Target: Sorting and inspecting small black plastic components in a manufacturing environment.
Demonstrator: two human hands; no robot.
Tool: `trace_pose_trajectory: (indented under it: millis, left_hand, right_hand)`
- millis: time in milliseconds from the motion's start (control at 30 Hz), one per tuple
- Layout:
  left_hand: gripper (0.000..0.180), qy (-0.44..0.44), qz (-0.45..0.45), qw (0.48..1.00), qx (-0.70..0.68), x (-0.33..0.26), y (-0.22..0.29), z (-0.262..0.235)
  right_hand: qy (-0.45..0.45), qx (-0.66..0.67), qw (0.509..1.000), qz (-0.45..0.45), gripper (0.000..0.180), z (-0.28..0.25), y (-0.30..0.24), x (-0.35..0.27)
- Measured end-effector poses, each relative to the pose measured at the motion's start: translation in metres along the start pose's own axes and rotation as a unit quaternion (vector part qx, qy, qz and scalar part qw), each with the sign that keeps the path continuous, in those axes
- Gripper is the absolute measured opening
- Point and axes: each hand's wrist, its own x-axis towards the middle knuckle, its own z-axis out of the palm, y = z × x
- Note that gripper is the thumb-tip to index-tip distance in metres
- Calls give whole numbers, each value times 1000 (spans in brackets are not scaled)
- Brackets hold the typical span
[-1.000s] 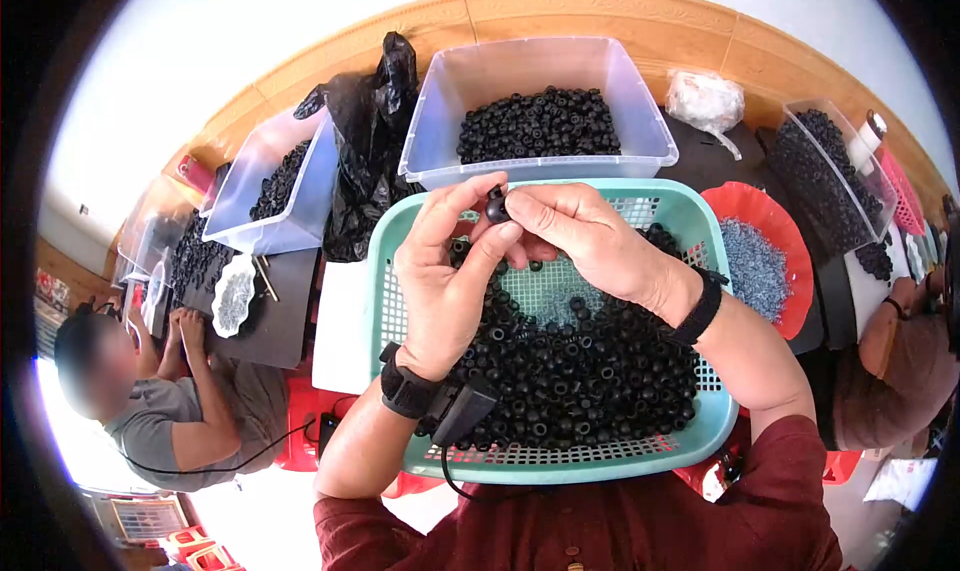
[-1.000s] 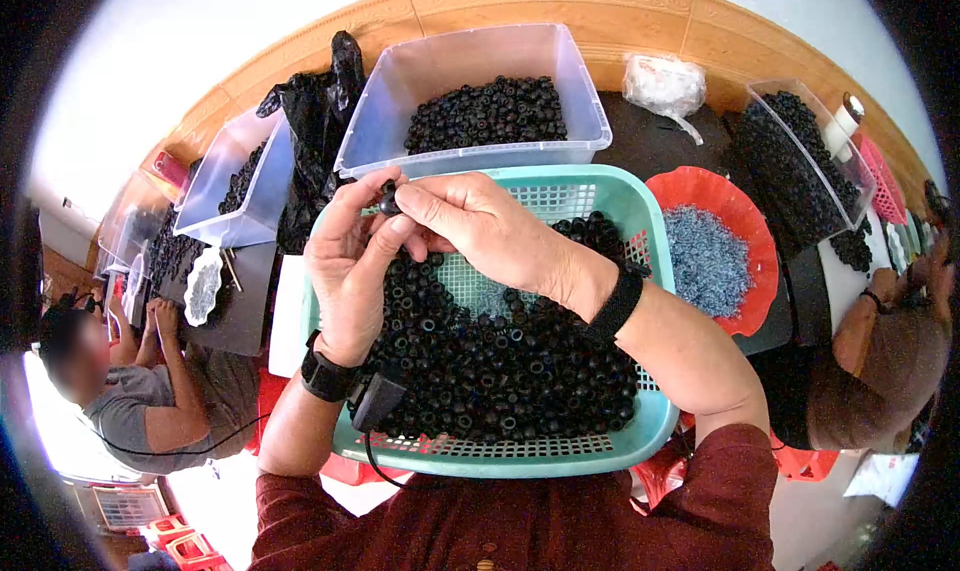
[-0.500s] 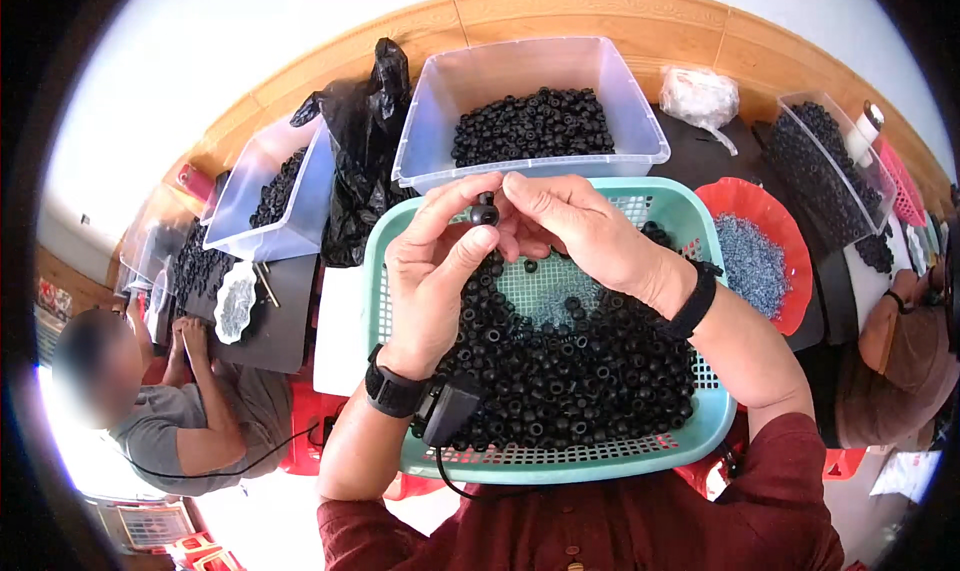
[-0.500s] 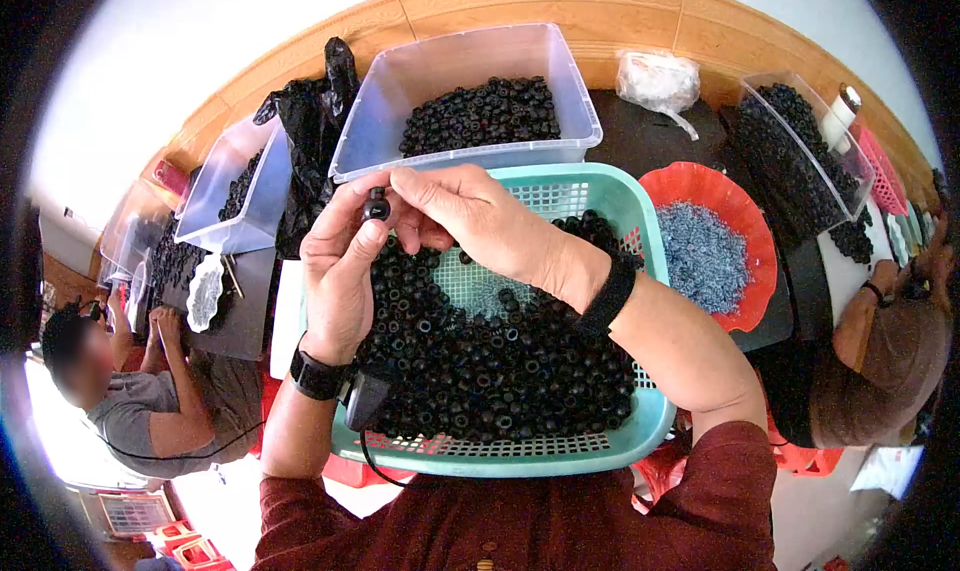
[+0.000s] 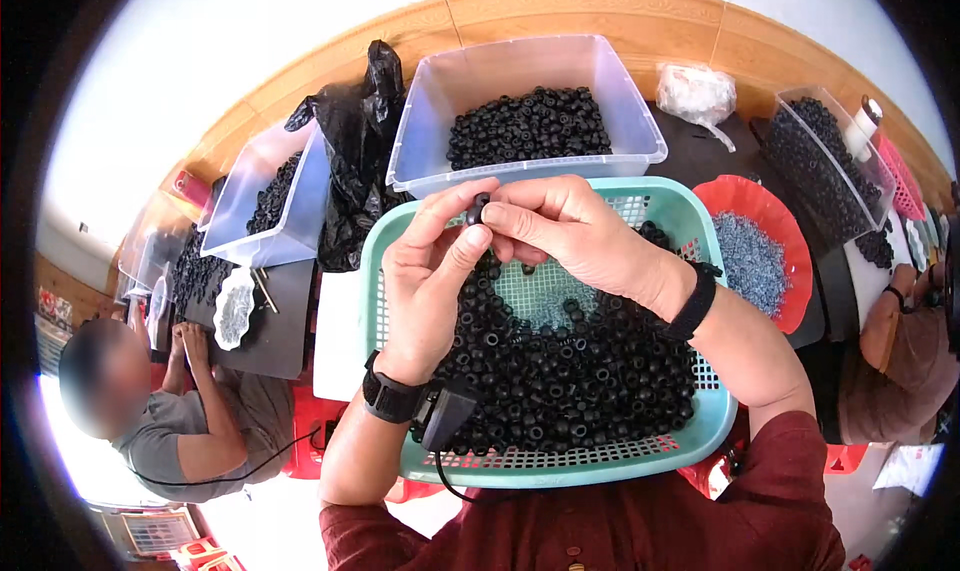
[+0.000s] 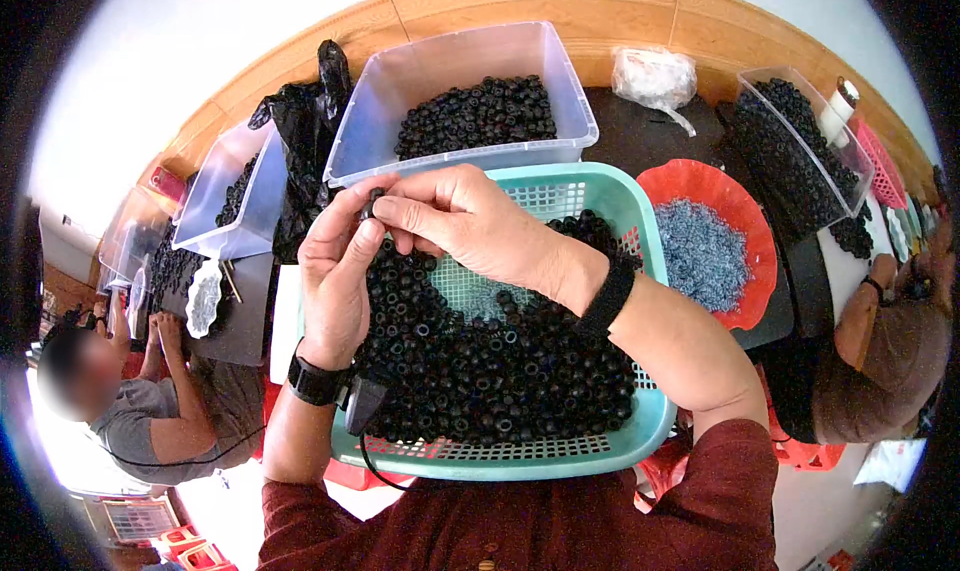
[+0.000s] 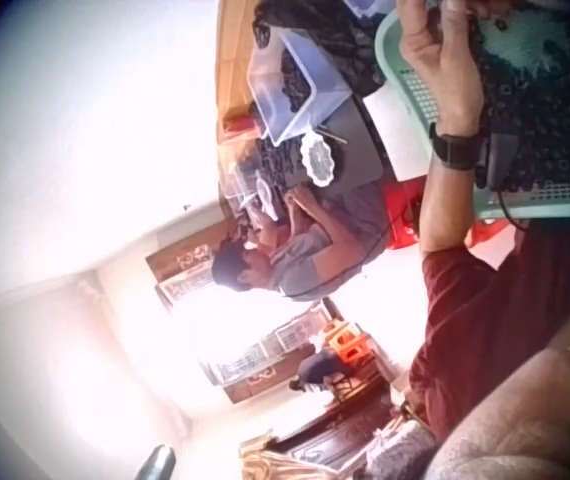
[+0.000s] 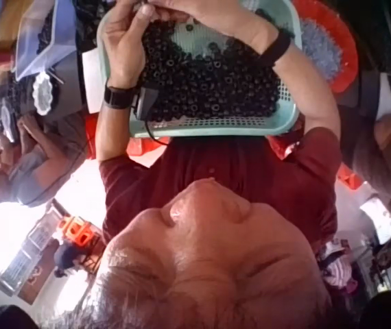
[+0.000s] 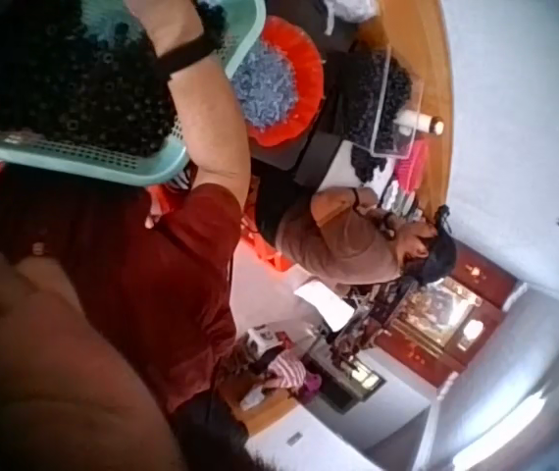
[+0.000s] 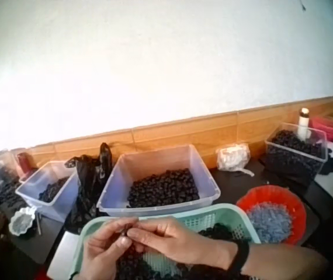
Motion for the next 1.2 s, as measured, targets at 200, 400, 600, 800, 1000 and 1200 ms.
trace_pose_trajectory:
  millis: [200,400,600,800,1000,1200]
  left_hand:
    - [33,64,-80,994,-34,3,-4,-6]
    - [32,0,-251,965,-80,3,-1,-14]
    - [28,-24,-190,980,-47,3,-5,-12]
    - [26,-36,-156,986,-48,3,-6,-12]
    - [25,-52,-123,991,-30,2,0,-6]
    - [29,-74,-124,988,-58,3,-6,-14]
  right_hand:
    - [137,-519,774,-336,16,-4,14,4]
    - [127,-640,679,-335,17,-1,19,1]
    - [141,-670,635,-357,24,-1,20,2]
    - [140,-668,632,-367,26,0,15,0]
    - [151,-662,624,-388,26,2,11,-4]
    - [161,-639,644,-388,29,1,16,-5]
